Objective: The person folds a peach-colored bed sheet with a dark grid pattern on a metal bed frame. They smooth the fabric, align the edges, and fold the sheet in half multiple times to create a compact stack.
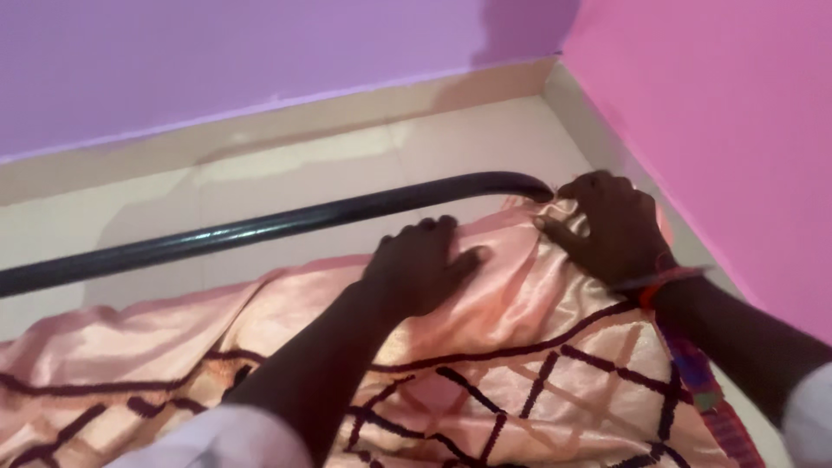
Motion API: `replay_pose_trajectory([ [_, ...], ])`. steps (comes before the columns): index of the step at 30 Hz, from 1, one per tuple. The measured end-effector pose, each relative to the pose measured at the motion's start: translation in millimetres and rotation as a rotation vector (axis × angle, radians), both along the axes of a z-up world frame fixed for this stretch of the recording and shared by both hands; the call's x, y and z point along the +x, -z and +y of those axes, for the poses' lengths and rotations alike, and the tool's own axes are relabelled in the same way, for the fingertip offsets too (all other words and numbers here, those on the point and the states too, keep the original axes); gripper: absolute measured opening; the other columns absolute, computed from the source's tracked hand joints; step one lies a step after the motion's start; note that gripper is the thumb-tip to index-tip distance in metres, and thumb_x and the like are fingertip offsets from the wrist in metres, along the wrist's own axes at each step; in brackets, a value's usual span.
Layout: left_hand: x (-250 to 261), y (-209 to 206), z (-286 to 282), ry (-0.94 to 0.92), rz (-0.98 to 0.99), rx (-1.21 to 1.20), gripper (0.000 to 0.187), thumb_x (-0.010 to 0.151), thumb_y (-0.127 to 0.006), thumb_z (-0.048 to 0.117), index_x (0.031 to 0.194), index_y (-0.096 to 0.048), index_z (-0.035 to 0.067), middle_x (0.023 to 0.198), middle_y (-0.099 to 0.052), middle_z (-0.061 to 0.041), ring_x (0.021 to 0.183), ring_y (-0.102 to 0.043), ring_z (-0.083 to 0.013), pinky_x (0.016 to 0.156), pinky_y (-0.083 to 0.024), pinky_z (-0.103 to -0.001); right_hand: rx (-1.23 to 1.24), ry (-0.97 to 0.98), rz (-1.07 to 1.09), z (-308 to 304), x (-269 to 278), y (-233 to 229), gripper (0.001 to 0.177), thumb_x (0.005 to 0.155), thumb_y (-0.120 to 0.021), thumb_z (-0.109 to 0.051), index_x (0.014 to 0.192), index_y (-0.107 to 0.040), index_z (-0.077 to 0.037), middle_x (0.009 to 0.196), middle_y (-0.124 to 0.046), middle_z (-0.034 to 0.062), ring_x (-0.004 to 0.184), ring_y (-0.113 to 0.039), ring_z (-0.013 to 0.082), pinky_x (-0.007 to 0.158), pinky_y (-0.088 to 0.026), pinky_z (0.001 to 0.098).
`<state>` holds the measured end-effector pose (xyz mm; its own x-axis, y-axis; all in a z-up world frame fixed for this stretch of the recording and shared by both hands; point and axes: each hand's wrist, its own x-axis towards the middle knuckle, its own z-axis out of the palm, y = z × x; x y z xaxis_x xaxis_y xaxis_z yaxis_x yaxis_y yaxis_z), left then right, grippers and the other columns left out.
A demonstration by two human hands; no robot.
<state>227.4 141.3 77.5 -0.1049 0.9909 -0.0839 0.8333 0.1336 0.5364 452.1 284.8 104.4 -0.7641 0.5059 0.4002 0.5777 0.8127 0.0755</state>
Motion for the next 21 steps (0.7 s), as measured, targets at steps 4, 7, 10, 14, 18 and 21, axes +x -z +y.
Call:
replay_pose_trajectory([
  [4, 16.8, -0.5, 9.8, -0.048, 0.120, 0.063, 0.072, 0.091, -0.054, 0.065, 0.124, -0.055, 0.002, 0.110, -0.067, -0.023, 0.100, -0.065, -0.0406, 0.089, -0.047, -0.057, 0.161, -0.020, 0.032, 0.3, 1.0, 29.6, 0.051, 0.093, -0.070, -0.048, 0.114, -0.062, -0.003, 0.108, -0.064, 0.0142, 0.103, -0.060, 0.0310, 0.094, -0.043, 0.0508],
  [7, 22.8, 4.3, -3.4, -0.123, 0.140, 0.150, 0.068, 0.090, -0.057, 0.061, 0.124, -0.057, 0.002, 0.109, -0.069, -0.021, 0.098, -0.066, -0.0391, 0.089, -0.049, -0.053, 0.153, 0.013, 0.044, -0.7, 1.7, 36.0, 0.052, 0.094, -0.070, -0.049, 0.113, -0.062, -0.001, 0.105, -0.063, 0.0141, 0.101, -0.060, 0.0302, 0.095, -0.042, 0.0527],
  [10, 27.6, 8.5, -12.4, -0.172, 0.186, 0.304, 0.065, 0.091, -0.059, 0.058, 0.124, -0.059, 0.002, 0.108, -0.069, -0.022, 0.097, -0.066, -0.0387, 0.088, -0.049, -0.052, 0.145, 0.005, 0.099, -1.7, 0.3, 39.5, 0.050, 0.095, -0.072, -0.047, 0.113, -0.062, -0.001, 0.104, -0.062, 0.0138, 0.102, -0.059, 0.0313, 0.097, -0.041, 0.0525],
  [14, 38.7, 13.6, -18.4, -0.203, 0.182, 0.368, 0.059, 0.091, -0.062, 0.054, 0.119, -0.061, 0.002, 0.106, -0.069, -0.021, 0.097, -0.066, -0.0385, 0.088, -0.049, -0.052, 0.236, -0.006, 0.113, -4.8, 1.6, 43.6, 0.043, 0.096, -0.072, -0.040, 0.112, -0.063, -0.001, 0.106, -0.063, 0.0137, 0.104, -0.060, 0.0322, 0.098, -0.040, 0.0513],
  [18, 36.3, 8.5, -19.1, -0.198, 0.172, 0.391, 0.059, 0.090, -0.065, 0.051, 0.122, -0.061, 0.002, 0.105, -0.068, -0.021, 0.094, -0.065, -0.0394, 0.085, -0.049, -0.051, 0.157, -0.011, 0.147, -3.8, -2.6, 37.9, 0.043, 0.092, -0.073, -0.040, 0.108, -0.062, -0.002, 0.102, -0.063, 0.0146, 0.102, -0.060, 0.0340, 0.097, -0.040, 0.0524],
  [21, 34.7, 6.0, -15.3, -0.171, 0.211, 0.420, 0.058, 0.092, -0.063, 0.051, 0.120, -0.060, 0.000, 0.104, -0.069, -0.021, 0.096, -0.065, -0.0389, 0.086, -0.049, -0.051, 0.106, -0.006, 0.173, -6.1, -3.2, 36.1, 0.045, 0.092, -0.073, -0.041, 0.109, -0.062, -0.001, 0.100, -0.062, 0.0149, 0.098, -0.060, 0.0342, 0.094, -0.041, 0.0523],
])
